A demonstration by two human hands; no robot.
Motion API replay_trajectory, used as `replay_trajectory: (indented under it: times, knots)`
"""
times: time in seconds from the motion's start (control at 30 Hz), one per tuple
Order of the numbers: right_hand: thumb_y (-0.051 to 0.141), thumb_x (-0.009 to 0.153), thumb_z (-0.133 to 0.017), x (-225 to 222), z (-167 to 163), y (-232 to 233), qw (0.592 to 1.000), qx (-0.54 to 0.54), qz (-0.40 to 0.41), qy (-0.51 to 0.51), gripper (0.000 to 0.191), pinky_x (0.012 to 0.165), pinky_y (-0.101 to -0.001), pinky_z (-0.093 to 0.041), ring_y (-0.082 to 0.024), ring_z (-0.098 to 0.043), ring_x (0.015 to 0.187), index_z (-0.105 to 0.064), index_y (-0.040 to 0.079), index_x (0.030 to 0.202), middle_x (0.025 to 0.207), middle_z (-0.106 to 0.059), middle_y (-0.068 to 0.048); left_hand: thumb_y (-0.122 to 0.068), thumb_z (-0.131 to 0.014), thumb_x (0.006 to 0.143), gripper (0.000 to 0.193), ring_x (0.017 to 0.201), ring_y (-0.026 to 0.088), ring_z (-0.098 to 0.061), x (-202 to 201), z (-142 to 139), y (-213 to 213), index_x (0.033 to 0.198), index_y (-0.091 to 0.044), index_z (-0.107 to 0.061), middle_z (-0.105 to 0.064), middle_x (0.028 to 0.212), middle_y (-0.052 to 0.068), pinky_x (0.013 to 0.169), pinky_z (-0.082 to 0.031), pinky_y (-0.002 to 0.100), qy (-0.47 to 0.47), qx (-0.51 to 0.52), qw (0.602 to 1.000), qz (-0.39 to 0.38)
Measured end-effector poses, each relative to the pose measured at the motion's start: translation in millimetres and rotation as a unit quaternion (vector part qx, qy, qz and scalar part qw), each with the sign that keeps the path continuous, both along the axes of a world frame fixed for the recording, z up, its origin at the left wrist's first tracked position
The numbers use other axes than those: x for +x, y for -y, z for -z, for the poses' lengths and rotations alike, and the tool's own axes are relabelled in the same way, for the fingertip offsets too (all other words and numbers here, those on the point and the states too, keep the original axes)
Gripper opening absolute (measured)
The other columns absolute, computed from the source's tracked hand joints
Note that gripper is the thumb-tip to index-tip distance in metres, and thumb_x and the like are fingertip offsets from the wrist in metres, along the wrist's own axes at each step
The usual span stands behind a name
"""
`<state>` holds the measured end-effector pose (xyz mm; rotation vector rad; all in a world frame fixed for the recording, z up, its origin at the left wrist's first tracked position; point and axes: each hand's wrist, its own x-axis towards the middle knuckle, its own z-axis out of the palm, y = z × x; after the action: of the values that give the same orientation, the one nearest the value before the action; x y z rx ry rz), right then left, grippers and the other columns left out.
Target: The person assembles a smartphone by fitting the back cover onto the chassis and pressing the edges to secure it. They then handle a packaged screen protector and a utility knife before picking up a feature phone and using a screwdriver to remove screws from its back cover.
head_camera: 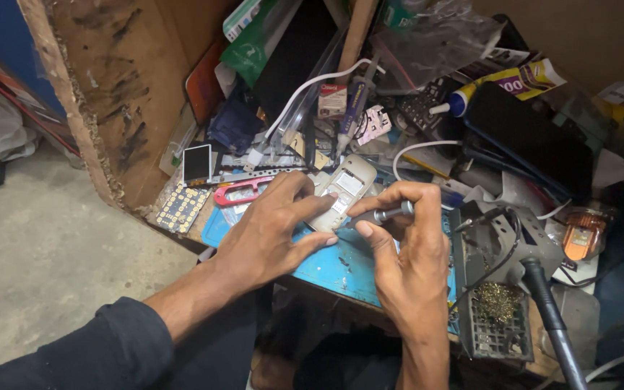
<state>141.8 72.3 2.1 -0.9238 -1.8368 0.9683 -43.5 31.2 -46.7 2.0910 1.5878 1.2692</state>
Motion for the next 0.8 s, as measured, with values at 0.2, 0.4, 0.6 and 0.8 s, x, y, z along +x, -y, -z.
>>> replay_trajectory:
  times: [0.2,0.4,0.6,0.8]
  knots:
    - [-0.008,0.091,-0.065,0,0,-1,1.0,0.016,-0.005,0.003,0.032,0.086,-0.0314,-0.061,-0.019,-0.075,0.098,-0.045,0.002,0.115,0.1,-0.076,-0.015,-0.026,-0.083,0.082,0.047,0.101,0.031,-0.06,0,0,0,0.121,-0.004,-0.07,-0.059,0.106,0.015,0.083,-0.052,0.04,0.006,-0.004,1.0,0.004]
    - [-0.01,0.093,-0.063,-2,-3,2,0.997,0.062,-0.021,0.037,0.031,0.087,-0.0314,-0.061,-0.02,-0.077,0.097,-0.047,0.001,0.118,0.099,-0.075,-0.012,-0.025,-0.084,0.081,0.048,0.102,0.032,-0.06,0,0,0,0.122,-0.004,-0.07,-0.059,0.107,0.016,0.084,-0.051,0.041,0.001,0.005,1.0,0.003]
    - [-0.019,0.085,-0.055,-7,-9,6,0.987,0.126,-0.067,0.073,0.045,0.081,-0.0332,-0.058,-0.022,-0.075,0.096,-0.051,0.003,0.124,0.102,-0.071,-0.012,-0.021,-0.084,0.08,0.047,0.102,0.033,-0.06,1,-1,-1,0.122,-0.005,-0.07,-0.059,0.106,0.016,0.085,-0.051,0.042,-0.001,0.005,1.0,-0.001]
    - [-0.015,0.087,-0.058,-11,-14,9,0.99,0.071,-0.045,0.112,0.047,0.07,-0.0319,-0.053,-0.02,-0.07,0.078,-0.054,0.008,0.128,0.096,-0.073,-0.007,-0.019,-0.084,0.079,0.045,0.102,0.033,-0.059,1,0,-1,0.12,-0.006,-0.07,-0.058,0.106,0.015,0.086,-0.05,0.043,-0.005,0.003,1.0,0.0]
